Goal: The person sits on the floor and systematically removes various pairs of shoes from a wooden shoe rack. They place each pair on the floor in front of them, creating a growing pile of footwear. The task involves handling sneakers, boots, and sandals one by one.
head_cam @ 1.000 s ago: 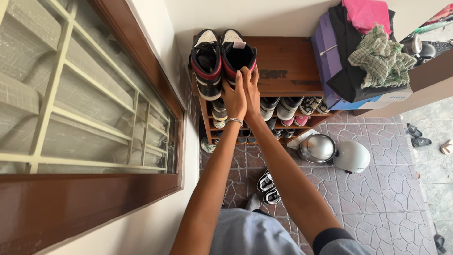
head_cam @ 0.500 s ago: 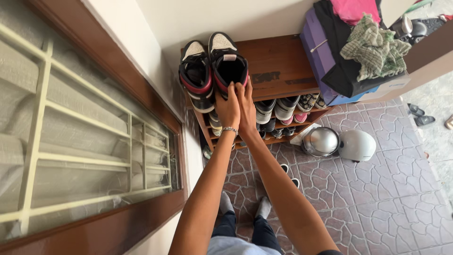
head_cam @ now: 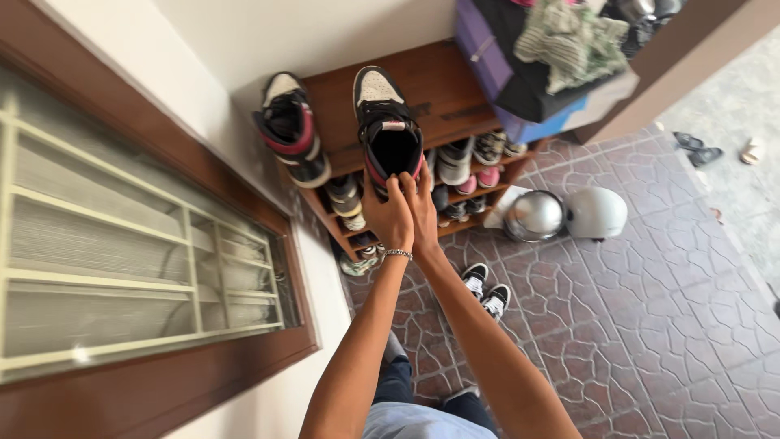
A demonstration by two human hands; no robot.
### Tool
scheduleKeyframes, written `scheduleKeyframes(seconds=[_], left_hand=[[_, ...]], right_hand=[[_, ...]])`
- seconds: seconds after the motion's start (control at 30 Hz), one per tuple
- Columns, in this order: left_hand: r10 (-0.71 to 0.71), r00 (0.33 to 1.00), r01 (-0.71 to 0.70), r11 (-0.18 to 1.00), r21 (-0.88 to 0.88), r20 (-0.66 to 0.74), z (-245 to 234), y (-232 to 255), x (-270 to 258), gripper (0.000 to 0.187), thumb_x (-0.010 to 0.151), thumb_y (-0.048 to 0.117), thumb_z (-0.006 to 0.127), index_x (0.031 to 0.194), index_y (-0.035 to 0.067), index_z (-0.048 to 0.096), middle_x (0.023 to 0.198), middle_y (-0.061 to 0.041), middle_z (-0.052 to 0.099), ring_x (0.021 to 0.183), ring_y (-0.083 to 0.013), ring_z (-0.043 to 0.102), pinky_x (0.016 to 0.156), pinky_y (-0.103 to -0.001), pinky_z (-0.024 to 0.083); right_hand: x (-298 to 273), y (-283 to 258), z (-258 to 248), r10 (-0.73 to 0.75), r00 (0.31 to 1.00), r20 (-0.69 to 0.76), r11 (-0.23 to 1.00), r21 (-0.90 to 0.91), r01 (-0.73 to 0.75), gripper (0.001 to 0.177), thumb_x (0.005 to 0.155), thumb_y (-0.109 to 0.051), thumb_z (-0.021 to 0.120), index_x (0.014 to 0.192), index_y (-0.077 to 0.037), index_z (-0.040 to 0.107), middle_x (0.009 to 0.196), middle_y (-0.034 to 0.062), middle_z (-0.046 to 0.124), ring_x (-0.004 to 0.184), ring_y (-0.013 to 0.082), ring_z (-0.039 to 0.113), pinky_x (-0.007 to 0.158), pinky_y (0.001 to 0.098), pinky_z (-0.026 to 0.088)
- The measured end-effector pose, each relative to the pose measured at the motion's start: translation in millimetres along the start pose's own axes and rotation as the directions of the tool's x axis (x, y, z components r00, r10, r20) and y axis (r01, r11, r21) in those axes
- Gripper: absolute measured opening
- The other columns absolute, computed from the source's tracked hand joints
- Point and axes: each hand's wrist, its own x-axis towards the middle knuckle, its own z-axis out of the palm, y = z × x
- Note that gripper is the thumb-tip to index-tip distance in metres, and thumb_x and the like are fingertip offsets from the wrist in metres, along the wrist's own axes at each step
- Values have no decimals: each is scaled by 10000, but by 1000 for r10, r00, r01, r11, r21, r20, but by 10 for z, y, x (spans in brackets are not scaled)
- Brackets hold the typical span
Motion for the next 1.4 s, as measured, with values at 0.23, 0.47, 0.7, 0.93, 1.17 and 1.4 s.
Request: scheduleKeyframes(seconds=[0.23, 0.47, 0.7, 0.93, 1.17, 1.4], left_hand=[[146, 989, -146, 988, 44, 5, 216, -290, -930, 571, 916, 214, 606, 1440, -6, 547, 1296, -214, 668, 1151, -302, 675, 988, -399, 514], [-32, 993, 55, 978, -203, 113, 444, -699, -2033, 579, 907, 144, 580, 1462, -13, 525, 1361, -187, 651, 1150, -260, 670, 974, -352, 522], [-141, 941, 175, 981, -88, 306, 619, -1059, -2824, 592, 918, 179, 570, 1475, -3, 492, 1427, -161, 596, 1223, -236, 640, 1018, -344, 496], [-235, 841, 210, 972, 107, 488, 794, -1849, -3159, 663, 887, 217, 577, 1507, 15, 458, 1445, -166, 573, 1256, -235, 606, 1042, -336, 458], [-288, 625, 211, 957, 198, 726, 903, -3109, -3391, 625, 858, 181, 571, 1450, -16, 527, 1355, -186, 647, 1188, -260, 630, 1028, -342, 470], [-382, 522, 150, 921, 359, 763, 919, -4545, -3600, 594, 863, 222, 562, 1427, 36, 530, 1304, -152, 653, 1142, -235, 633, 1006, -340, 451]], right_hand=[[-636, 353, -672, -168, 981, -100, 974, -168, 150, 509, 867, -40, 673, 1331, -164, 506, 1466, 143, 355, 1336, 523, 538, 805, 405, 629], [-1554, 813, -1400, 97, 993, -65, 995, 3, -96, 459, 876, -66, 704, 1272, -128, 481, 1564, 261, 271, 1035, 525, 647, 709, 501, 593], [-2286, 1356, -1786, 199, 970, -139, 969, -122, -216, 419, 883, -40, 669, 1245, -101, 468, 1532, 298, 283, 988, 531, 666, 706, 502, 598], [-2834, 1836, -1789, 384, 876, -294, 887, -147, -438, 358, 886, -27, 643, 1197, -95, 479, 1515, 298, 317, 1050, 544, 645, 653, 476, 607], [-3539, 2578, -1435, 562, 698, -443, 748, -88, -658, 267, 929, -78, 642, 1124, -70, 460, 1444, 275, 389, 1030, 528, 655, 676, 491, 600], [-4321, 3521, -832, 601, 625, -498, 676, -101, -730, 276, 929, -90, 619, 1144, -47, 451, 1440, 305, 370, 1046, 529, 640, 692, 477, 613]])
